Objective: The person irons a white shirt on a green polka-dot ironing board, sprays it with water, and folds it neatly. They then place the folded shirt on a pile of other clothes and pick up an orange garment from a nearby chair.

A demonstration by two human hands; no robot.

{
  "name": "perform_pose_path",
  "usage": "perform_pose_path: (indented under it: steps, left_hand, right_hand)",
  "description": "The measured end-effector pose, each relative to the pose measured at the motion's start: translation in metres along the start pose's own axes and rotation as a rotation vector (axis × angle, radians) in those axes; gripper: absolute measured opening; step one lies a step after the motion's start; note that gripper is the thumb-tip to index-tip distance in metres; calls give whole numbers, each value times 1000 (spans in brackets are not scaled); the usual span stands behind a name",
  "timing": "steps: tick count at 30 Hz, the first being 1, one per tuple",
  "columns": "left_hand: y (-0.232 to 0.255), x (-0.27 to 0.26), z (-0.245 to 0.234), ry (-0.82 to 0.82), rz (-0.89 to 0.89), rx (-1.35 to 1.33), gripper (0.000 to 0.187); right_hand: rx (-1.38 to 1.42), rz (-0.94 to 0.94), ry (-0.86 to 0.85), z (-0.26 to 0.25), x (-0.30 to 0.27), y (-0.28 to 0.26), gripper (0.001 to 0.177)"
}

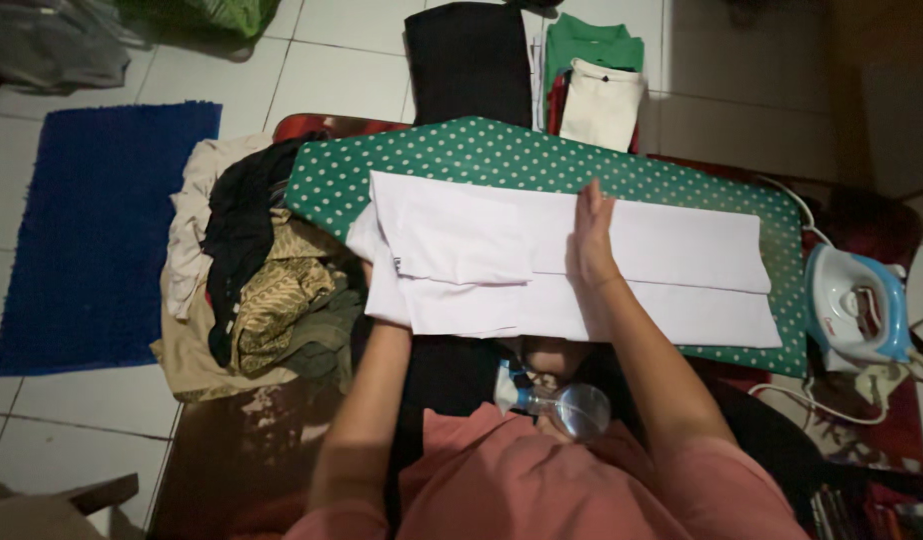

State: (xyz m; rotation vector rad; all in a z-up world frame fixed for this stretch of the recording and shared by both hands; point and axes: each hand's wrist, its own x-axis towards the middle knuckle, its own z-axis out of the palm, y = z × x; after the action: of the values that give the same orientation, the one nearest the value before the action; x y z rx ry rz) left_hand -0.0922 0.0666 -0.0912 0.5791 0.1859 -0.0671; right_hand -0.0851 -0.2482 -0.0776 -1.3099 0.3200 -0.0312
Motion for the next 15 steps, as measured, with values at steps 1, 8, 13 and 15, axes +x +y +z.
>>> perform_pose_path:
  steps: [1,8,13,15]
  left_hand:
    - [1,0,-1,2,-6,1,58]
    - [1,-3,1,-16,-40,8,59]
    - [-1,-1,6,-35,-63,8,60]
    - [0,-2,6,-38,-67,1,61]
  right_hand:
    - [-1,67,32,4,0,-3,92]
    - [71,-47,-3,10,-32,9,92]
    - [-317,-402,-140,10,-105,23,75]
    - [-446,-479,-89,25,-96,26,69]
